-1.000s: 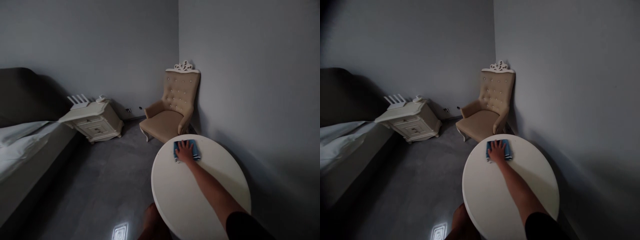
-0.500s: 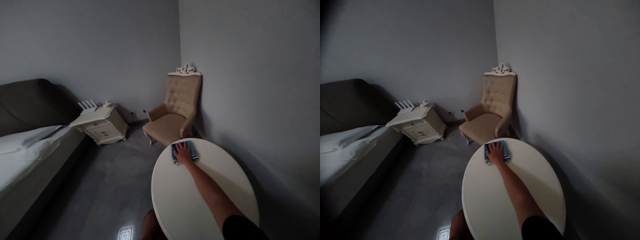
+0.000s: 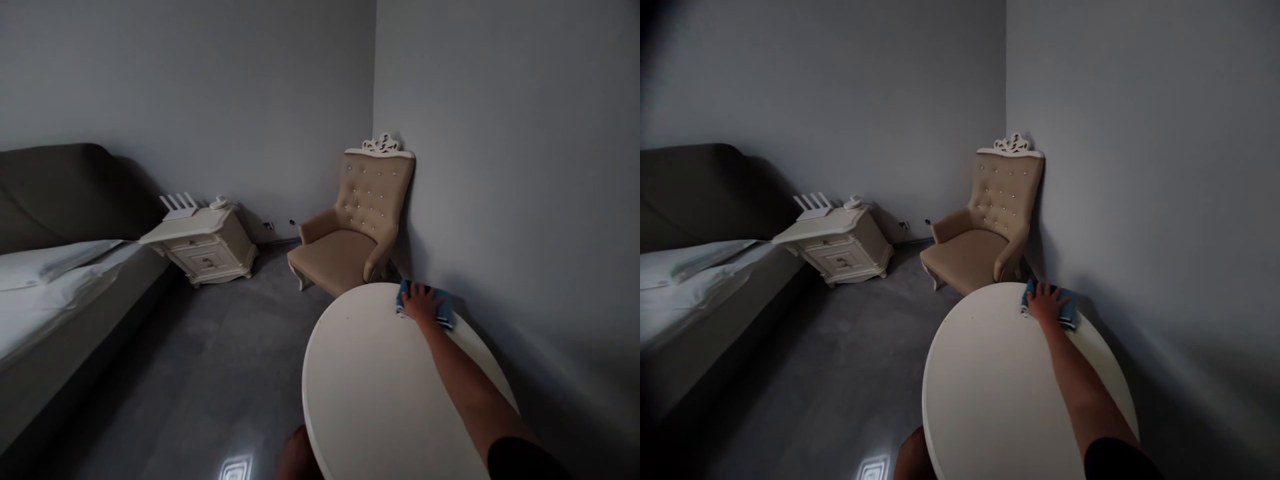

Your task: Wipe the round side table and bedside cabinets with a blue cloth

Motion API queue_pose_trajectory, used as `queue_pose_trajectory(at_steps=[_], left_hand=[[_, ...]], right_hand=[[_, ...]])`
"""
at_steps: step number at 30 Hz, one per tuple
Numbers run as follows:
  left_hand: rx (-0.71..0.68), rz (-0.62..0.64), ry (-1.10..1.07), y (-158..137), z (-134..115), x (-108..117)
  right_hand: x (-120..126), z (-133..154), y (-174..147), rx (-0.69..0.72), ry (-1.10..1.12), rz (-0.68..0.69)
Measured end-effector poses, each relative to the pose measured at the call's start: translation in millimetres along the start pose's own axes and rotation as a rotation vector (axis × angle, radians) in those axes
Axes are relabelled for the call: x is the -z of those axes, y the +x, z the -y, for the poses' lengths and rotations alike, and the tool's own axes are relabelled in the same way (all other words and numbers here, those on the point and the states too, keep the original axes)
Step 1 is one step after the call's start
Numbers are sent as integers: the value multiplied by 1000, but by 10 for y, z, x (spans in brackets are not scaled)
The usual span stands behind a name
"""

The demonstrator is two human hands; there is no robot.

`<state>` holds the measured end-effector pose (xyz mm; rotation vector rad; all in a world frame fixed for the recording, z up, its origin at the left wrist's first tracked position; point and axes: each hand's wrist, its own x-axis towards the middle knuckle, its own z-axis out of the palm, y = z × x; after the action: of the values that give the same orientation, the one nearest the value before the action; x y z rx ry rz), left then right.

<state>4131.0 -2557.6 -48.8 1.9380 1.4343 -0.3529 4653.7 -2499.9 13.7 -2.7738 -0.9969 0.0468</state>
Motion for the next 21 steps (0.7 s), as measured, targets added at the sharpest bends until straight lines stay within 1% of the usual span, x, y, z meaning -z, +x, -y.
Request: queue_pose_trajectory(at_steps=[1,3,5,7,9,11,13,15,16,18,21], left_hand=[[-23,-5,-5,20,23,-23],[-19,-6,23,53,62,-58],[-16,-11,65,80,89,-78],[-14,-8,75,105,108,-91],[-15,-3,60,128,119,-100],[-11,-9,48,145,124,-111],[-4,-20,57,152,122,-120],[1,-23,70,149,116,-125],[2,-22,72,144,110,-126],[-1,-23,65,130,94,-120],[-7,-28,72,98,45,-88]], right_hand=[[-15,303,-57,68,33,26],[-76,958,-225,232,106,83],[-178,1604,-456,379,157,122],[-300,2159,-718,525,197,158],[-411,2554,-949,656,226,193],[-485,2752,-1079,737,241,214],[-510,2752,-1061,759,245,218],[-485,2580,-894,735,240,209],[-453,2438,-768,708,232,199],[-351,2065,-472,630,202,175],[-115,1345,-54,483,127,145]])
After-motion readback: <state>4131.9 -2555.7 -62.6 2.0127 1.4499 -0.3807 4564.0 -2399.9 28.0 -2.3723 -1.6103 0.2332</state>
